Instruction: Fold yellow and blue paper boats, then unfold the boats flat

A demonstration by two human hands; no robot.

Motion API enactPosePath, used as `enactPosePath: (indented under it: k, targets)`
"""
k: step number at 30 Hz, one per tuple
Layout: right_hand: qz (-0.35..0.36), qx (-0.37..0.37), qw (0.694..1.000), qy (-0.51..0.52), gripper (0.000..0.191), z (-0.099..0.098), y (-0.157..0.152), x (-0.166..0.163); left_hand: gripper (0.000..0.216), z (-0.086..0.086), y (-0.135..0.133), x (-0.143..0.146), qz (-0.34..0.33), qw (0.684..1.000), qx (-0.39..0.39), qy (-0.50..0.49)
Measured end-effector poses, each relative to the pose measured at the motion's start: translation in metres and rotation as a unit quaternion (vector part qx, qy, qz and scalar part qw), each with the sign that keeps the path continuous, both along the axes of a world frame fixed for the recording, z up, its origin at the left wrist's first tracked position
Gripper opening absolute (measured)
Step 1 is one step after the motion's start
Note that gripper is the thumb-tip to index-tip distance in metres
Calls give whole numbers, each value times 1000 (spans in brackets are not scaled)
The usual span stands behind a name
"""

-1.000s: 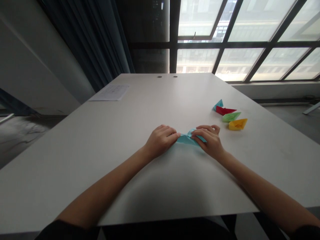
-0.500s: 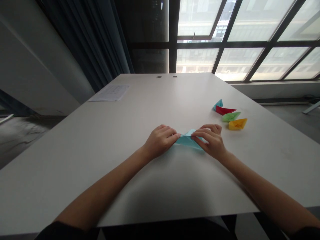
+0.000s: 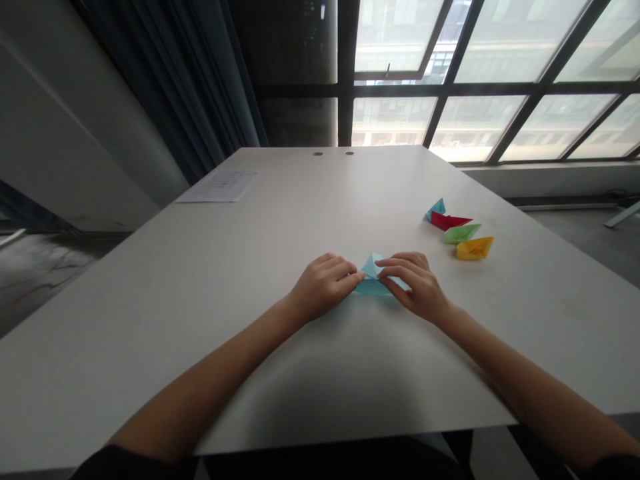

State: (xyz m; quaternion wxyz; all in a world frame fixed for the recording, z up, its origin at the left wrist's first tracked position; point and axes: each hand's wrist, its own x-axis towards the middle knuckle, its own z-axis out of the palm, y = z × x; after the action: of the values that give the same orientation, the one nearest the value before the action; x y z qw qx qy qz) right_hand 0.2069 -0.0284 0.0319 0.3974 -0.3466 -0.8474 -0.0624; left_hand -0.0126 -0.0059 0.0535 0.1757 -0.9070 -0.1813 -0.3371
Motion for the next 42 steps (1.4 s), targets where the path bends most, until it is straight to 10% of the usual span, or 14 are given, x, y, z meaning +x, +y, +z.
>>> enactPosePath:
  k: [42]
  targets:
    - [4, -81, 989, 127, 8, 5, -3, -10, 16, -1, -11, 8, -23, 988, -121, -88]
